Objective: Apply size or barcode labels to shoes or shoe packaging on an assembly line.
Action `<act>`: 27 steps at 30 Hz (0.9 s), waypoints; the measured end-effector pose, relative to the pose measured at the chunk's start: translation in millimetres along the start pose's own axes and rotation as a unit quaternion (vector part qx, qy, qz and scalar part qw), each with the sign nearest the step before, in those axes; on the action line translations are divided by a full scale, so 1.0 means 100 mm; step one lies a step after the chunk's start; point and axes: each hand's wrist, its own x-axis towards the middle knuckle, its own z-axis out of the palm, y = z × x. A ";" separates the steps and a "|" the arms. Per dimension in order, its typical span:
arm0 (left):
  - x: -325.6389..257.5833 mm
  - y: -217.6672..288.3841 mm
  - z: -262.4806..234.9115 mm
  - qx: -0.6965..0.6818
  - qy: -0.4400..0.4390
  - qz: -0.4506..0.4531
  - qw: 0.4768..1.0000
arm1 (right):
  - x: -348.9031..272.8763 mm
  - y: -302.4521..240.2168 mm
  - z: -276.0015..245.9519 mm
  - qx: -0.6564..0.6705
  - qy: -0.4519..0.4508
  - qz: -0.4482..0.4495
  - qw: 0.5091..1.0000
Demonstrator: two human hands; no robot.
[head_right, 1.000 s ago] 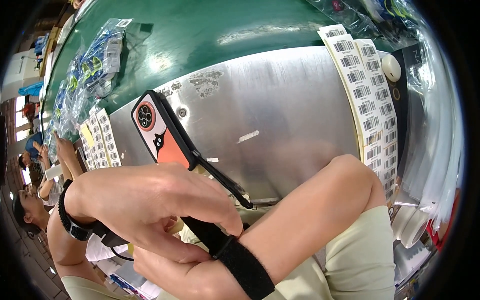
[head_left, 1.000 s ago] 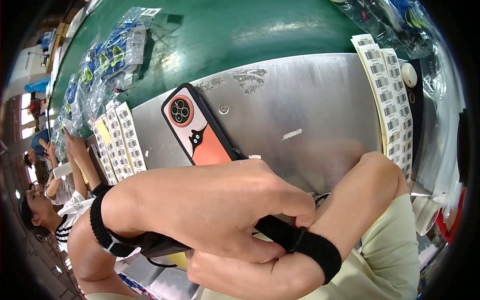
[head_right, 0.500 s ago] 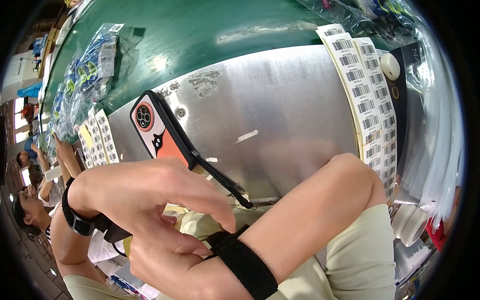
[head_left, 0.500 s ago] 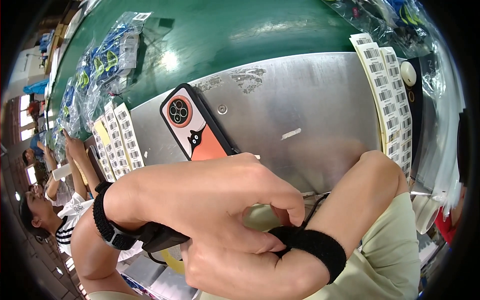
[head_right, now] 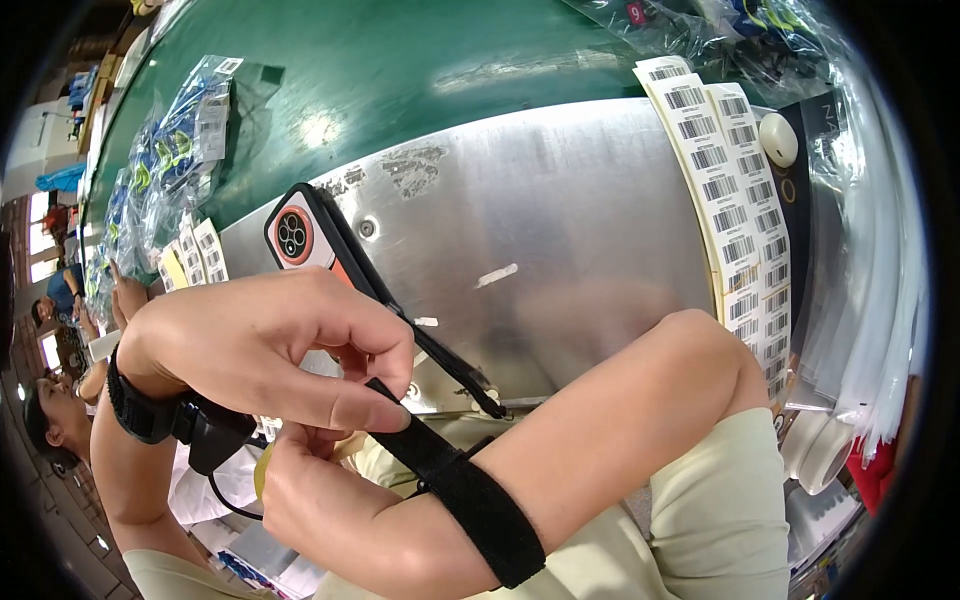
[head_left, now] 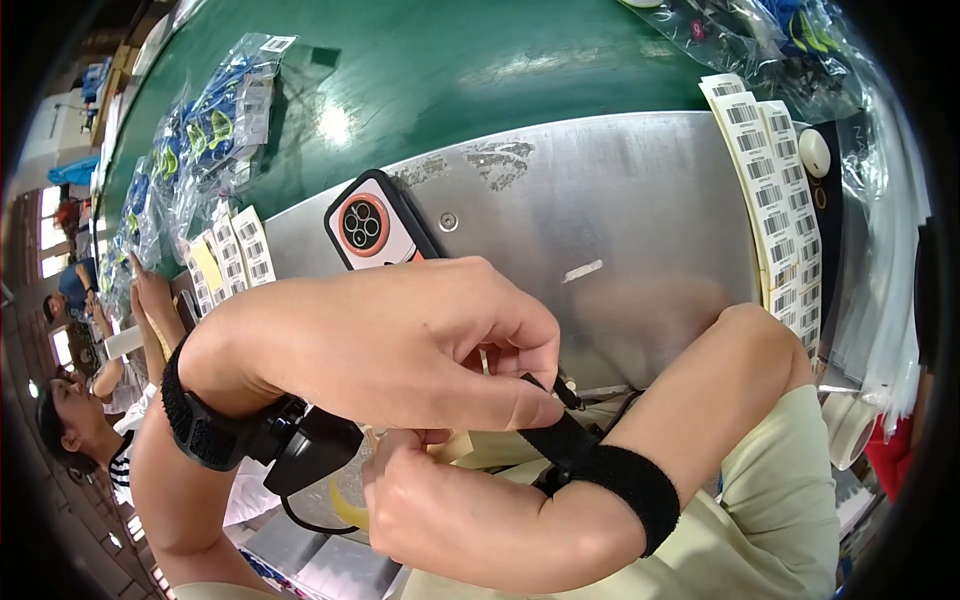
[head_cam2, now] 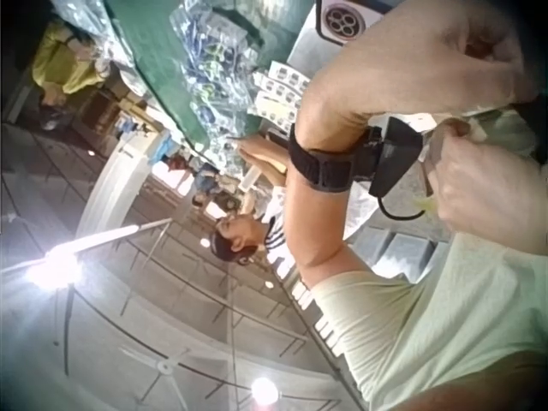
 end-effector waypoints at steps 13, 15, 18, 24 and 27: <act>0.02 0.40 0.27 0.246 0.158 0.045 0.955 | 0.08 0.17 -0.20 0.051 0.009 -0.005 0.999; 0.01 0.39 0.39 0.263 0.174 0.160 0.935 | 0.10 0.18 -0.25 0.058 0.012 -0.010 0.998; 0.00 0.44 0.53 0.401 0.249 0.238 0.849 | 0.12 0.20 -0.37 0.062 0.021 -0.010 0.998; -0.10 0.34 0.71 0.470 0.302 0.295 0.775 | 0.20 0.16 -0.71 0.052 0.019 -0.021 0.998; -0.08 0.36 0.67 0.507 0.313 0.235 0.768 | 0.25 0.13 -0.91 0.039 0.004 -0.026 0.999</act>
